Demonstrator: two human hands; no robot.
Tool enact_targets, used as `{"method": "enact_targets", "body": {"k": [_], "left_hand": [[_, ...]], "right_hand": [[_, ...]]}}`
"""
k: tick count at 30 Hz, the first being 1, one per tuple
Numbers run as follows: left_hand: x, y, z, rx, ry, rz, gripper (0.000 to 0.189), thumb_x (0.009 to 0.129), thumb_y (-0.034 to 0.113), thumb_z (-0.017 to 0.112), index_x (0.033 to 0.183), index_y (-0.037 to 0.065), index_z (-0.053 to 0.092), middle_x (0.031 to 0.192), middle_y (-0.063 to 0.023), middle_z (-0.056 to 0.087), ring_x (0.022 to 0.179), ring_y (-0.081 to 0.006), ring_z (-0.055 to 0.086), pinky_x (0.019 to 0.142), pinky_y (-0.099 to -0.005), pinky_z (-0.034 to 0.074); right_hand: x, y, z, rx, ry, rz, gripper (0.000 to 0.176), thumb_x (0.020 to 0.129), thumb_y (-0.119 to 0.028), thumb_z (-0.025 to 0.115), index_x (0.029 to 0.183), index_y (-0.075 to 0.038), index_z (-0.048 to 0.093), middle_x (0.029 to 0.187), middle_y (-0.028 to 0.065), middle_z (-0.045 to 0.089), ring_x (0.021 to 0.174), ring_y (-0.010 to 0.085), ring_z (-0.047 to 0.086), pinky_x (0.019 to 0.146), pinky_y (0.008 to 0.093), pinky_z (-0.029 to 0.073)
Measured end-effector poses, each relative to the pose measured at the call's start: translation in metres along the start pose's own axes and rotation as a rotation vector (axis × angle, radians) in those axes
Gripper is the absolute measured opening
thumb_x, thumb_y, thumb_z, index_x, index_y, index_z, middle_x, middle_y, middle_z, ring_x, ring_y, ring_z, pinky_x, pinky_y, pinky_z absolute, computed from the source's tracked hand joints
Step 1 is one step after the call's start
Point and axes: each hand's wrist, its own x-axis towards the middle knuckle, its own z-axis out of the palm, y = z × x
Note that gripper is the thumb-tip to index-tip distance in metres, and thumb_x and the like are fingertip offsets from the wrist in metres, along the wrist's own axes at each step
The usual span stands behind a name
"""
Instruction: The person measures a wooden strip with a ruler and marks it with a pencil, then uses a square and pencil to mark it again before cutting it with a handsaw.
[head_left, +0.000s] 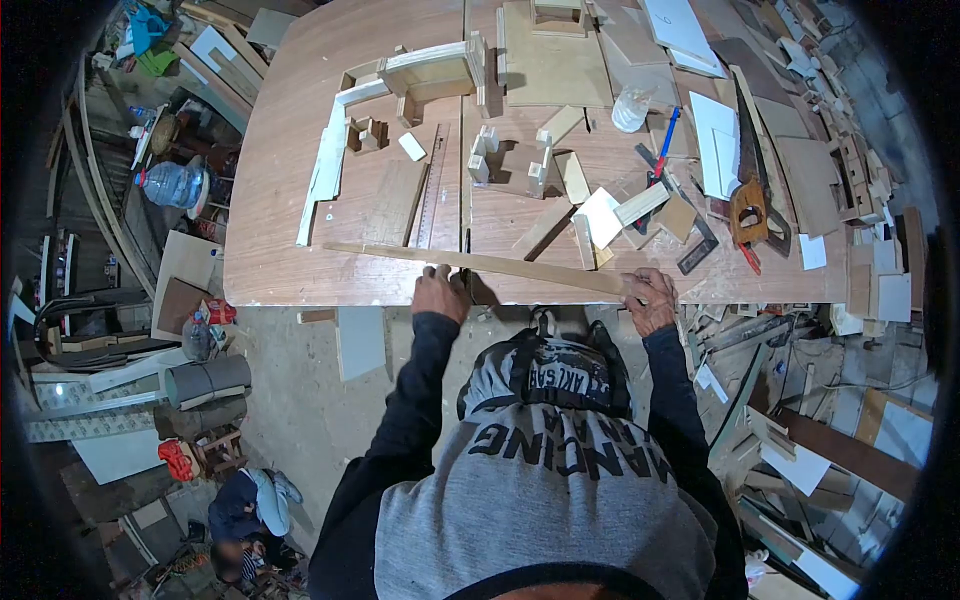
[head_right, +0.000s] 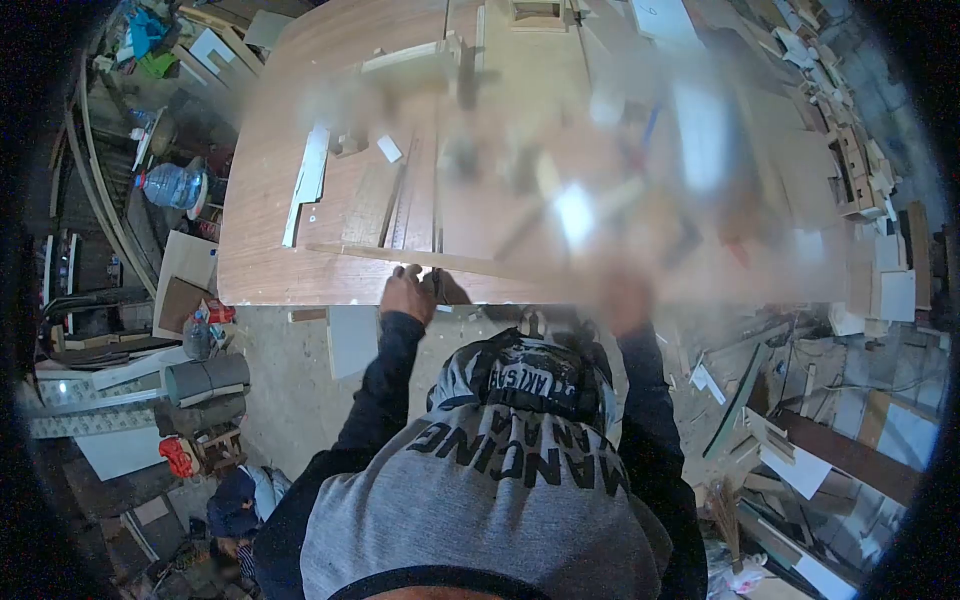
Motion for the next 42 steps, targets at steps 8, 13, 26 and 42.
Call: {"method": "enact_targets", "body": {"k": [8,13,26,42], "left_hand": [[-0.053,0.035,0.015,0.042,-0.061,-0.027,0.039,0.073,0.016,0.066,0.107,0.002,0.052,0.108,-0.0176,0.046,0.098,-0.0351,0.044,0.085,-0.0425,0.039],[-0.04,0.023,0.038,0.106,-0.005,-0.114,0.028,0.077,0.021,0.06,0.098,0.002,0.058,0.102,-0.0148,0.05,0.099,-0.0337,0.047,0.081,-0.0425,0.043],[-0.028,0.032,0.019,-0.064,-0.191,-0.495,0.02,0.073,0.022,0.066,0.085,0.006,0.068,0.084,-0.0172,0.067,0.082,-0.0333,0.064,0.075,-0.0412,0.05],[-0.146,-0.097,-0.003,-0.306,-0.356,-0.282,0.017,0.073,0.02,0.063,0.077,0.005,0.069,0.071,-0.0176,0.065,0.07,-0.0305,0.065,0.062,-0.0371,0.05]], "right_hand": [[-0.002,0.008,0.0,-0.279,0.095,-0.205,0.043,0.062,-0.012,0.07,0.104,-0.017,0.067,0.103,0.0045,0.056,0.1,0.0256,0.05,0.091,0.0383,0.038],[0.003,-0.012,-0.008,-0.12,0.053,-0.133,0.043,0.061,-0.011,0.07,0.104,-0.016,0.067,0.102,0.006,0.057,0.098,0.0259,0.051,0.091,0.0381,0.038],[0.005,-0.004,-0.014,-0.144,0.158,-0.344,0.058,0.062,-0.009,0.068,0.118,-0.008,0.054,0.101,0.0104,0.056,0.095,0.0302,0.05,0.09,0.039,0.039],[-0.001,-0.012,-0.034,0.078,0.073,0.005,0.058,0.066,-0.006,0.068,0.122,-0.007,0.05,0.11,0.0123,0.055,0.106,0.0277,0.052,0.093,0.0391,0.041]]}}
